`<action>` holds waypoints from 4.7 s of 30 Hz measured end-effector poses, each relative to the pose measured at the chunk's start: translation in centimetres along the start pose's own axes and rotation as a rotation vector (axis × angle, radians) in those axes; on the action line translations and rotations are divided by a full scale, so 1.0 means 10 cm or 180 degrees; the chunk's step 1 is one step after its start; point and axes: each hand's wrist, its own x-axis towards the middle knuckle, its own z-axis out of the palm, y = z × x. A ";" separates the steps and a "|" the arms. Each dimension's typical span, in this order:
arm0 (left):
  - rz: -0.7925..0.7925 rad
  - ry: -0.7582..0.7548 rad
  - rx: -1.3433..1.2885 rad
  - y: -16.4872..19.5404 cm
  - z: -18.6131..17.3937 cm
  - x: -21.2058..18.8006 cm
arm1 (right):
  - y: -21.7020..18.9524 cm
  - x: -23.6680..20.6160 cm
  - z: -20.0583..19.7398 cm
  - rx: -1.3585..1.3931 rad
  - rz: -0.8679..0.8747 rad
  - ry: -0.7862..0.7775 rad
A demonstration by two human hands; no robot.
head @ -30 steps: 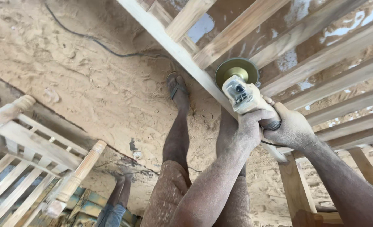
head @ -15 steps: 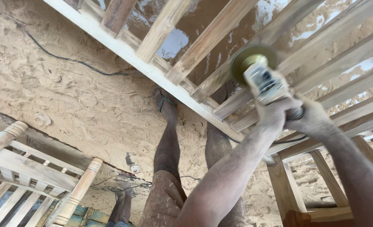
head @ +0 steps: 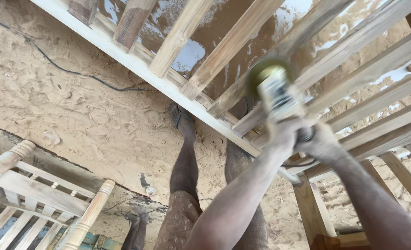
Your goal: The person sands the slatted frame of a wooden chair using a power sander, moving the tool along the rails and spindles and repositioning the chair to sand different sections, working over the wood surfaces while standing on sandy ground.
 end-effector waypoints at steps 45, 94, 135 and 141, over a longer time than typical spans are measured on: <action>0.0623 -0.0219 -0.1582 0.79 -0.77 0.08 | -1.56 0.07 0.32 -0.1531 -0.0250 -0.0205; 0.0660 -0.0111 0.1846 2.14 1.88 0.72 | -1.73 0.38 -1.30 0.2556 -0.1122 0.0657; 0.0493 -0.0079 0.0807 1.75 0.62 0.55 | -1.57 0.30 -0.55 0.1096 -0.0868 0.0214; 0.0609 0.0003 0.0338 1.64 -0.06 0.42 | -1.64 0.20 0.04 0.0953 -0.1023 0.0312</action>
